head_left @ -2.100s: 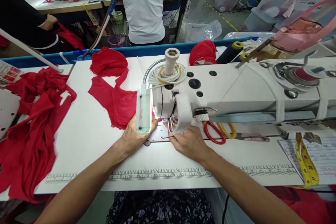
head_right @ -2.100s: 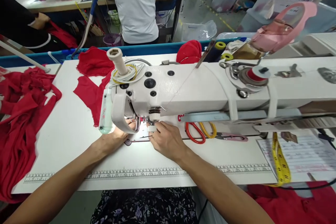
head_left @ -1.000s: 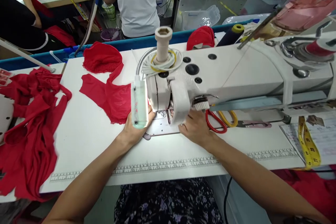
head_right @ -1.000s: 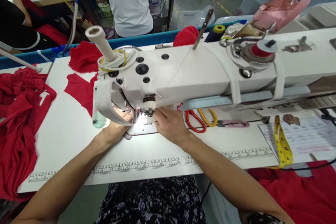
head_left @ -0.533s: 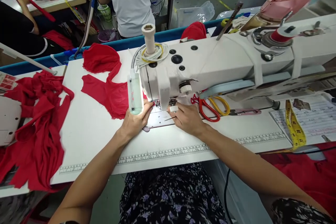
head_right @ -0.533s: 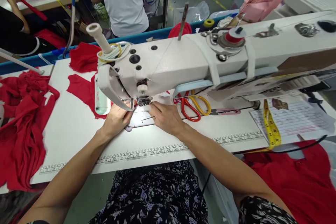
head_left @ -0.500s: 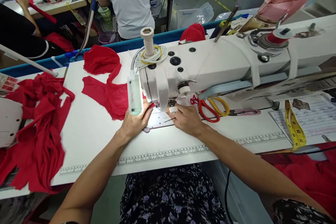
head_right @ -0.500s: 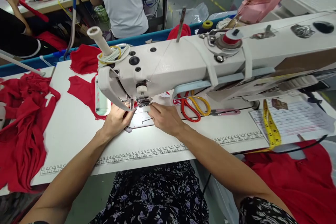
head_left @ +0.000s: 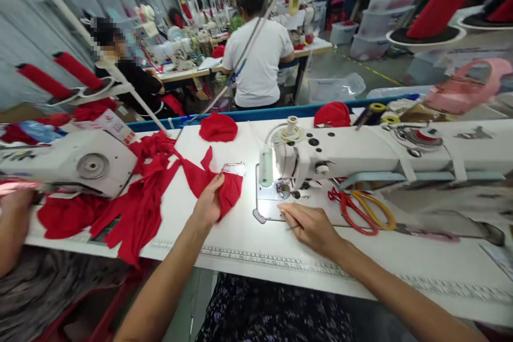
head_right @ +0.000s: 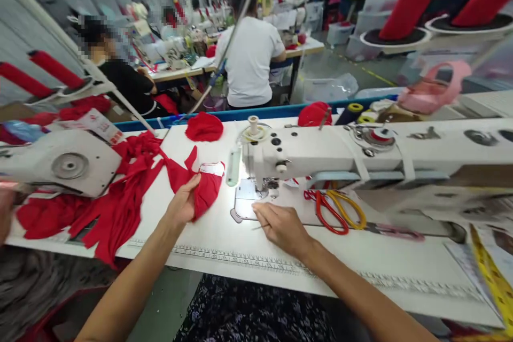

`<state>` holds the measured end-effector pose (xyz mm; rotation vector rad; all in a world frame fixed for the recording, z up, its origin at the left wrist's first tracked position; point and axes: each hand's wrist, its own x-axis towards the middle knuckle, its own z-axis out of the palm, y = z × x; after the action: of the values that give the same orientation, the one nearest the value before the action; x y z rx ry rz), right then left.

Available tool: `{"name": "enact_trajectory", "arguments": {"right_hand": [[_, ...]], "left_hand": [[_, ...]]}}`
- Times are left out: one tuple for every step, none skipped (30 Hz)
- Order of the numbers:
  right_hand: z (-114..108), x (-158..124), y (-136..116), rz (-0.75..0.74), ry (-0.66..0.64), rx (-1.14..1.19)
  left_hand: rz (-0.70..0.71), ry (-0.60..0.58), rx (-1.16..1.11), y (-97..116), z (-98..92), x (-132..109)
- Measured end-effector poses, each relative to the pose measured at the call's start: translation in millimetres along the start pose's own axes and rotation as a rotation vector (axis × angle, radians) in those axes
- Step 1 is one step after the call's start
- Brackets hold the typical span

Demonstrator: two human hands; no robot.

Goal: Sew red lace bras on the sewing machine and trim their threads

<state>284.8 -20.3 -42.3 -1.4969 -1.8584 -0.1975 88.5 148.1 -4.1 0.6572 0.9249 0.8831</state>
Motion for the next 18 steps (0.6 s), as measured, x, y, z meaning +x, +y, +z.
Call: {"name": "enact_trajectory", "arguments": {"right_hand": [[1.1, 3.0, -13.4, 0.037, -0.026, 0.107], [2.9, 6.2, -28.4, 0.09, -0.056, 0.21], [5.4, 9.6, -44.1, 0.147, -0.085, 0.296], [8.7, 13.1, -59.9, 0.203, -0.108, 0.352], [12.9, 16.6, -74.8, 0.257, -0.123, 0.383], [18.0, 19.7, -88.1, 0.304, -0.127, 0.398], [23.6, 22.0, -99.0, 0.343, -0.118, 0.405], [29.3, 23.2, -107.4, 0.368, -0.097, 0.408], [34.5, 23.0, -113.3, 0.378, -0.072, 0.416], [38.6, 21.0, -117.0, 0.378, -0.047, 0.434], [40.6, 17.3, -119.0, 0.375, -0.03, 0.461], [39.8, 12.0, -119.8, 0.38, -0.031, 0.494], [35.7, 5.7, -119.9, 0.398, -0.05, 0.534], [27.6, -0.9, -119.6, 0.426, -0.083, 0.579], [15.4, -6.8, -118.9, 0.459, -0.124, 0.625], [-0.6, -11.2, -117.3, 0.492, -0.164, 0.661], [-20.0, -13.1, -114.3, 0.518, -0.199, 0.682], [-41.5, -12.0, -109.5, 0.535, -0.226, 0.68]], "left_hand": [[-0.026, 0.032, -0.072, -0.2, -2.4, -10.2], [-0.042, 0.056, -0.123, -2.9, -3.7, -20.7], [-0.054, 0.07, -0.161, -7.7, -4.0, -31.0], [-0.066, 0.076, -0.208, -13.9, -3.5, -40.7], [-0.079, 0.074, -0.262, -20.6, -2.7, -49.4], [-0.098, 0.062, -0.315, -27.0, -2.0, -57.0], [-0.111, 0.047, -0.361, -32.6, -1.9, -63.2], [-0.107, 0.028, -0.386, -37.1, -2.9, -68.1], [-0.083, -0.008, -0.376, -40.4, -5.4, -71.9], [-0.042, -0.063, -0.317, -42.5, -9.4, -74.9], [0.013, -0.135, -0.21, -43.4, -14.9, -77.3], [0.073, -0.216, -0.07, -43.2, -21.6, -79.6], [0.13, -0.297, 0.095, -41.3, -29.3, -82.0], [0.186, -0.366, 0.28, -37.5, -37.2, -84.6], [0.243, -0.415, 0.458, -30.9, -44.8, -87.1], [0.297, -0.448, 0.613, -21.1, -51.4, -89.3], [0.354, -0.479, 0.75, -7.9, -56.3, -90.7], [0.371, -0.525, 0.82, 8.5, -58.7, -90.5]]}}
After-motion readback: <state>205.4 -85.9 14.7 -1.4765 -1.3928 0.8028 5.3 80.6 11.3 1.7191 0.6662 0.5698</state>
